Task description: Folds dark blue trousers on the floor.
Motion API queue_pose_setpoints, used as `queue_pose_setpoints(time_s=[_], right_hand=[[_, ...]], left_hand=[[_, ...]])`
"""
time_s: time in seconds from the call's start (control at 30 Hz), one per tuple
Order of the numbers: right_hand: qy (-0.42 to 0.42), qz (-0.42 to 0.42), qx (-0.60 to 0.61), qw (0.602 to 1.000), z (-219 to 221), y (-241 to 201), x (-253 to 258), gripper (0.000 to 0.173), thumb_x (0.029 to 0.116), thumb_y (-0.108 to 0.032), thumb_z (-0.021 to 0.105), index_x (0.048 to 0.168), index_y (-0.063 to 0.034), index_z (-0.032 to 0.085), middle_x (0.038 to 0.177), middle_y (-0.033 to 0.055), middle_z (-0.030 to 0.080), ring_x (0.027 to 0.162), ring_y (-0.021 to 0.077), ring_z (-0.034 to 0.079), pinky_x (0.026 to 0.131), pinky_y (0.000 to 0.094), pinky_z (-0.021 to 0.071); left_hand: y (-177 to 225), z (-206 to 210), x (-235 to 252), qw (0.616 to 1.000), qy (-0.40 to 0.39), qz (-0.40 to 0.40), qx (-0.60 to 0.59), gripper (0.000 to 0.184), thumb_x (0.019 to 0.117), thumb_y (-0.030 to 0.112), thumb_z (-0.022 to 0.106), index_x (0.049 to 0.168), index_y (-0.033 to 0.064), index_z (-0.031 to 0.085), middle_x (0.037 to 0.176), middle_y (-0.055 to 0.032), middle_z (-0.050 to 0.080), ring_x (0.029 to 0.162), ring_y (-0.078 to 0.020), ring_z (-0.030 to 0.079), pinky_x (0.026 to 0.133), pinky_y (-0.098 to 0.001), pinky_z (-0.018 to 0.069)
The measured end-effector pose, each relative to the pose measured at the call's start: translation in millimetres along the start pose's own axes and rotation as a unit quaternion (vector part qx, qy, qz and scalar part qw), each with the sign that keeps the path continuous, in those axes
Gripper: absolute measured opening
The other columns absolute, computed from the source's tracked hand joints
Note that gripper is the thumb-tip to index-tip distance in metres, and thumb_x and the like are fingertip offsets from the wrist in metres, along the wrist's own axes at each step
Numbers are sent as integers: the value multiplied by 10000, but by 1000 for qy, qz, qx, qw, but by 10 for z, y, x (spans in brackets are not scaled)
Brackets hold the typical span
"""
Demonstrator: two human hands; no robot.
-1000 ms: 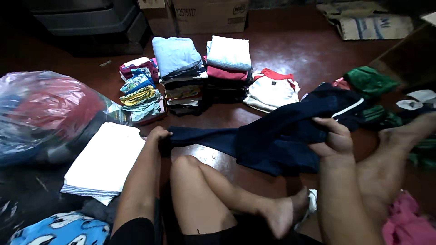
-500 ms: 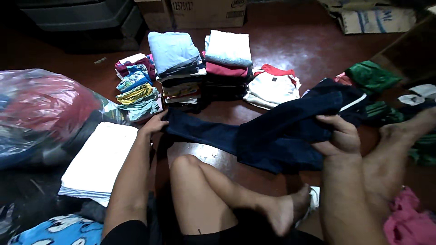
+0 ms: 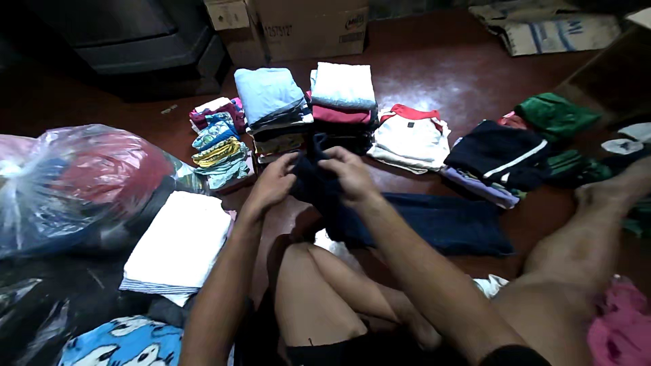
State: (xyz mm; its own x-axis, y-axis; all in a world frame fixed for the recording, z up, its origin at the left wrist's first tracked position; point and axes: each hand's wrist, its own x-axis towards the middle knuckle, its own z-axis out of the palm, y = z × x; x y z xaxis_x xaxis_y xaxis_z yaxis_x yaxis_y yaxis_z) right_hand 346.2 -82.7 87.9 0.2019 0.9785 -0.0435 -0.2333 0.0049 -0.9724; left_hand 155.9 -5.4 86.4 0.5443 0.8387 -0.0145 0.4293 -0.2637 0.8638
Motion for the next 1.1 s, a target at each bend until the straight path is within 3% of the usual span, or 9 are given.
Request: queue_pose_setpoints(time_s=[0.1,0.2,0.3,0.4,0.5,0.73,0.9,1.03,1.1], right_hand=[[30,-16,-46,998,421,273,133,236,1018,-324,612,1150,-140,679,979,87,689,800,213,651,651,441,539],[-52,-3,-10,999,520,416,119,586,1035,-627,421,1401,-202,592,1339,65,636,1172,208,624,939,498,538],[-178,8,33,983,404,556,128,732,1055,-649,260,1541,-135,448,1576,59,466,1432,193,451,1182,481,384],[-220,-29,-13,975,129,752,185,762,1072,-607,147,1455,-102,569,1533,42,533,1408,196,488,1174,468,392],[-94,-64,-208,971,-501,1086,171,432,1103,-382,405,1323,-129,677,1348,48,667,1245,179,623,1071,451,507],[29,64,-695,715,-2736,2427,-613,744,971,-725,353,1606,-338,358,1719,91,190,1580,379,144,1201,711,158],[28,44,-716,696,-2828,2421,-811,754,968,-732,282,1618,-352,327,1722,102,171,1574,420,126,1191,729,135],[9,42,-721,692,-2864,2448,-802,779,946,-802,223,1620,-417,286,1735,44,133,1582,414,81,1184,750,113],[4,38,-724,689,-2910,2445,-811,785,944,-809,216,1622,-418,278,1737,24,125,1589,386,68,1201,728,106]], left_hand=[[248,64,79,999,5,-46,26,361,1076,267,488,1374,91,590,1182,-134,699,1084,-237,675,962,-532,534],[191,-14,-11,996,24,-80,-26,518,1041,499,513,1386,117,572,1218,-138,678,1106,-246,653,963,-524,523],[-31,-85,96,988,28,-117,-99,417,1007,340,612,1300,43,600,1084,-121,710,993,-212,688,907,-455,572],[-252,-107,223,980,36,-182,-74,275,1017,143,533,1225,6,650,1060,-162,699,967,-246,668,884,-487,544],[-561,-195,299,973,28,-224,-41,292,1025,92,535,1290,37,644,1151,-191,691,1025,-282,677,919,-525,542],[-1810,-190,227,898,174,-267,304,414,1018,232,528,1384,49,589,1348,-300,597,1261,-520,551,981,-751,423],[-1988,465,219,923,44,-72,374,423,1027,358,538,1344,97,641,1410,-225,564,1318,-448,516,1032,-684,433],[-2641,743,226,924,-154,-93,337,595,1044,665,225,1606,474,270,1740,39,64,1598,-313,-4,1184,-758,-10],[-2637,734,250,910,-152,-127,365,580,1055,651,164,1617,508,166,1738,80,-29,1590,-321,-101,1164,-775,-61]])
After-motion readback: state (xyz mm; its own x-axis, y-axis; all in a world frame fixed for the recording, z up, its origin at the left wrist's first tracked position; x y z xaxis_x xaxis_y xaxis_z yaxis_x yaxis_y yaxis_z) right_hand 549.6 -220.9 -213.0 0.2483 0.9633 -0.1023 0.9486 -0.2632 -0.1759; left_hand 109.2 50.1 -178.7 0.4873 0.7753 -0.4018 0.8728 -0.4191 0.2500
